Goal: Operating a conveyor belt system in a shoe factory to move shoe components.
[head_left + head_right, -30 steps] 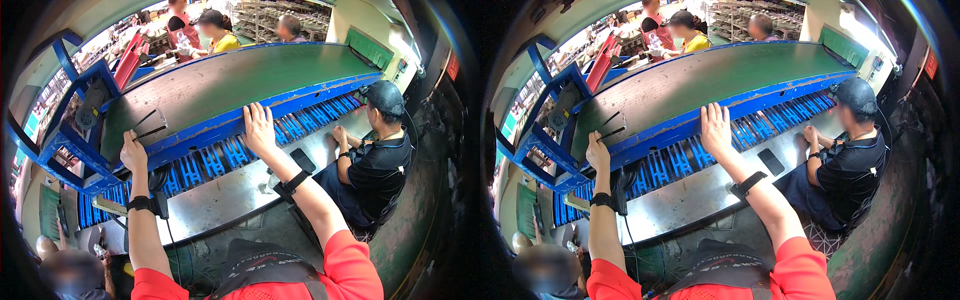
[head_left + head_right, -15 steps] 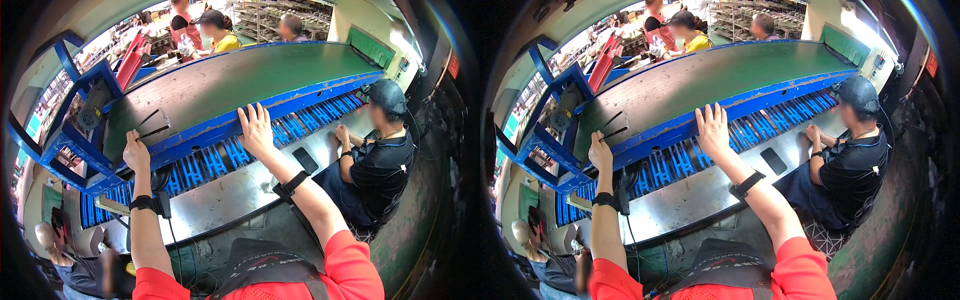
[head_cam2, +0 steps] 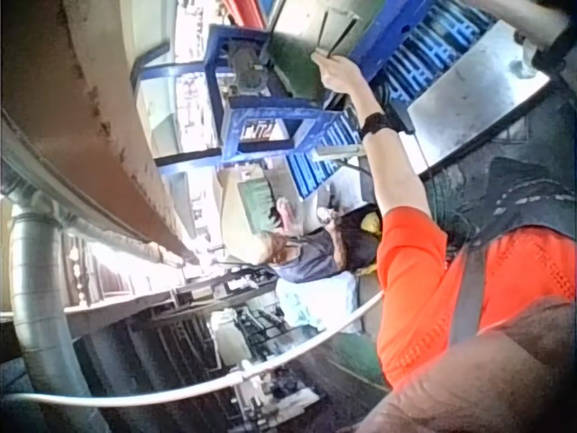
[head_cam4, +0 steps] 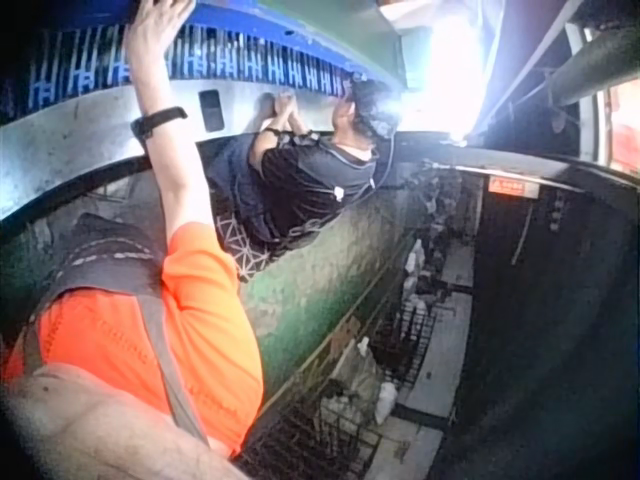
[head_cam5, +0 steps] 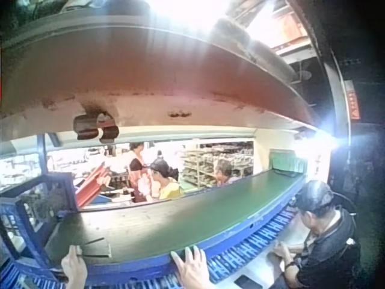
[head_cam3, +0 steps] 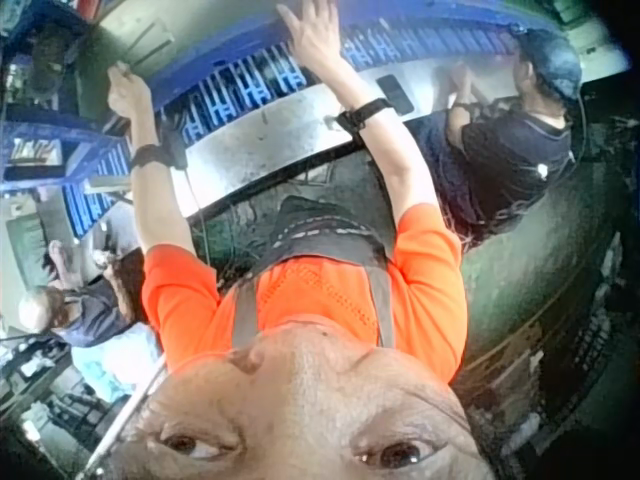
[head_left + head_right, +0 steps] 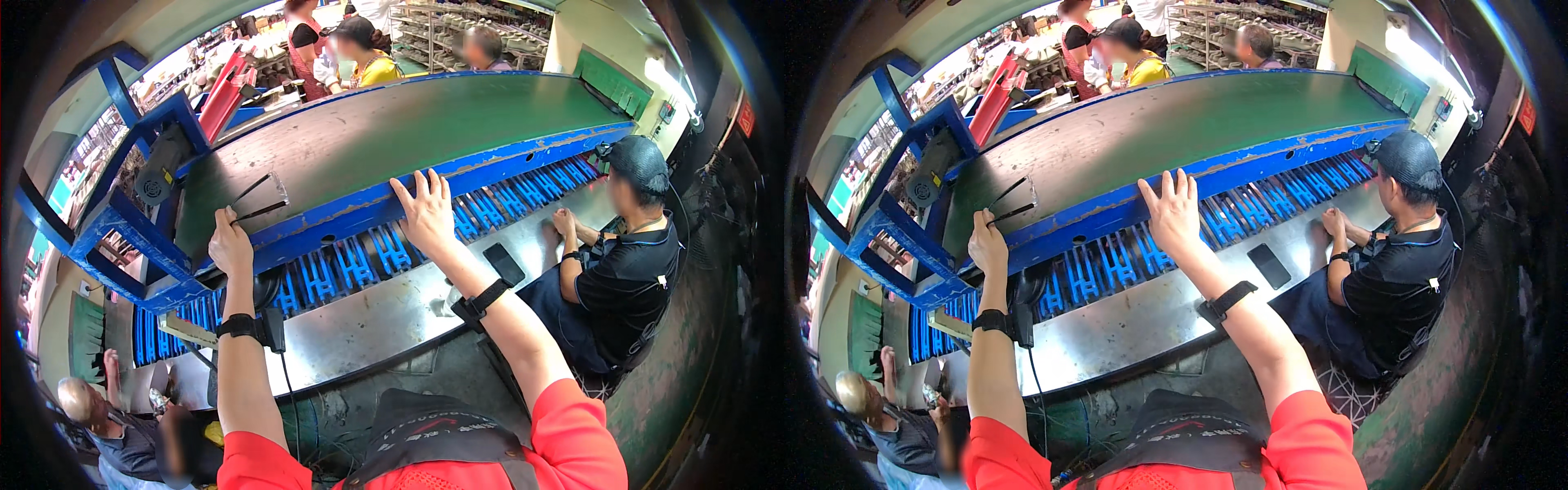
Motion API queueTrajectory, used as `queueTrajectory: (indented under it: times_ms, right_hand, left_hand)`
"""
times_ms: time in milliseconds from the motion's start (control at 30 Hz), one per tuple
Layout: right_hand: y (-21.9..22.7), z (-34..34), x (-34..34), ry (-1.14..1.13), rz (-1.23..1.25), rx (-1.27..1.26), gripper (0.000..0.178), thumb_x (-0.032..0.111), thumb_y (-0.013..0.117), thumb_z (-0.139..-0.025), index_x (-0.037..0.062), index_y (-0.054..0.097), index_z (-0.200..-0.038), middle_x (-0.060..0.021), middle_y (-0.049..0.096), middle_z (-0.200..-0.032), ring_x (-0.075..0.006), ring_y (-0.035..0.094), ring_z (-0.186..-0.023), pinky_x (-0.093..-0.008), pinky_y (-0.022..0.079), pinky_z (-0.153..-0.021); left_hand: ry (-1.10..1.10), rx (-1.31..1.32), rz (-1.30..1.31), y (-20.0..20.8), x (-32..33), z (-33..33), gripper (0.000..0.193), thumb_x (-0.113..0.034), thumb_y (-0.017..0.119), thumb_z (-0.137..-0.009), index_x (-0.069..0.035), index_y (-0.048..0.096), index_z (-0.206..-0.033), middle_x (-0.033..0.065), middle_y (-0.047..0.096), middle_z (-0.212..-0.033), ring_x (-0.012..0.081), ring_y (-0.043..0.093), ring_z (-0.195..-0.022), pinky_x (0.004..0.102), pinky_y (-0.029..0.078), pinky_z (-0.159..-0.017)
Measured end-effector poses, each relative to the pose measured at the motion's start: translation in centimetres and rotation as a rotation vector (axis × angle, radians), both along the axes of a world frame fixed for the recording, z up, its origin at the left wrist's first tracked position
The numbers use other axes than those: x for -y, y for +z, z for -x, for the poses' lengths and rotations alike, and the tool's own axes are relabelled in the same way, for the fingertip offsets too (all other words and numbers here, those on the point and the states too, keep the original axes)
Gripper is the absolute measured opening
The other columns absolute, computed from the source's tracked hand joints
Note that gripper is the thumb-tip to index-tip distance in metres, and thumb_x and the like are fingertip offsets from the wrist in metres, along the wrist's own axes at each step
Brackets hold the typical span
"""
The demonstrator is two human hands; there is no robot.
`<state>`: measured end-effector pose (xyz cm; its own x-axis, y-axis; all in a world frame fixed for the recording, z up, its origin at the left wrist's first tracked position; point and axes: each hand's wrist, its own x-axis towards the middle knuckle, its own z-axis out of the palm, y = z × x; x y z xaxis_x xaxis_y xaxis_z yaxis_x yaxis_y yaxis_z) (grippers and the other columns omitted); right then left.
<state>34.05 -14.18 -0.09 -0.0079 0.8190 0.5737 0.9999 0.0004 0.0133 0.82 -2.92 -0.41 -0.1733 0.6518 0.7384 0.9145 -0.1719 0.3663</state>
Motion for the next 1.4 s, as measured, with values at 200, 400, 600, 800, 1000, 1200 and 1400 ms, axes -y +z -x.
queueTrajectory:
  times_ms: [200,400,600,800,1000,1200,1400]
  right_hand:
    - [-0.1,-0.1,0.0,0.004,-0.003,0.000,0.069,0.013,0.067,-0.071,0.0177,0.044,-0.136,-0.0255,0.043,-0.131,-0.0459,0.035,-0.126,-0.0552,0.026,-0.106]
    - [0.1,0.1,0.0,-0.011,0.002,0.006,0.074,0.016,0.071,-0.068,0.0190,0.043,-0.136,-0.0237,0.044,-0.129,-0.0443,0.037,-0.124,-0.0546,0.027,-0.106]
    - [0.2,0.0,-0.3,-0.030,0.010,0.037,0.073,0.017,0.073,-0.066,0.0192,0.044,-0.133,-0.0219,0.045,-0.125,-0.0428,0.039,-0.122,-0.0534,0.028,-0.105]
    - [0.0,0.1,-0.8,-0.032,0.002,0.022,0.070,0.016,0.073,-0.066,0.0166,0.047,-0.131,-0.0215,0.047,-0.123,-0.0416,0.040,-0.121,-0.0522,0.029,-0.105]
    - [0.2,-0.2,-0.5,0.003,-0.014,-0.002,0.068,0.016,0.074,-0.066,0.0133,0.048,-0.129,-0.0214,0.048,-0.123,-0.0401,0.042,-0.121,-0.0481,0.032,-0.104]
    - [0.5,-0.4,-0.4,0.033,-0.007,-0.033,0.067,0.016,0.075,-0.064,0.0119,0.049,-0.127,-0.0204,0.049,-0.122,-0.0381,0.043,-0.120,-0.0452,0.034,-0.104]
    - [0.7,-0.6,-0.3,0.027,0.015,-0.037,0.069,0.018,0.074,-0.066,0.0072,0.047,-0.128,-0.0193,0.050,-0.122,-0.0364,0.044,-0.119,-0.0434,0.034,-0.104]
  left_hand:
    - [0.025,0.004,0.103,0.3,0.2,-0.2,0.010,-0.017,0.048,-0.094,-0.010,0.054,-0.096,0.0144,0.067,-0.084,0.0381,0.064,-0.077,0.0475,0.048,-0.064]
    - [-0.029,-0.005,-0.039,-0.2,-0.2,0.2,0.009,-0.019,0.048,-0.093,-0.011,0.053,-0.092,0.0162,0.066,-0.075,0.0386,0.063,-0.068,0.0483,0.047,-0.058]
    - [-0.008,0.004,-0.028,-0.2,-0.2,0.1,0.010,-0.020,0.048,-0.094,-0.012,0.053,-0.091,0.0183,0.064,-0.071,0.0400,0.062,-0.066,0.0495,0.047,-0.057]
    - [-0.006,-0.007,-0.028,-0.3,-0.3,0.2,0.012,-0.022,0.047,-0.095,-0.012,0.053,-0.090,0.0184,0.064,-0.071,0.0403,0.062,-0.066,0.0498,0.046,-0.057]
    - [-0.010,-0.001,-0.030,-0.2,-0.2,0.0,0.013,-0.022,0.047,-0.095,-0.012,0.053,-0.090,0.0178,0.065,-0.071,0.0399,0.062,-0.066,0.0495,0.047,-0.057]
    - [-0.010,-0.004,-0.041,0.2,0.1,-0.1,0.011,-0.021,0.048,-0.094,-0.012,0.053,-0.090,0.0171,0.065,-0.071,0.0395,0.062,-0.066,0.0486,0.047,-0.056]
    - [0.015,0.008,0.083,0.4,0.4,-0.2,0.009,-0.017,0.049,-0.094,-0.010,0.054,-0.094,0.0141,0.067,-0.081,0.0379,0.064,-0.075,0.0465,0.048,-0.063]
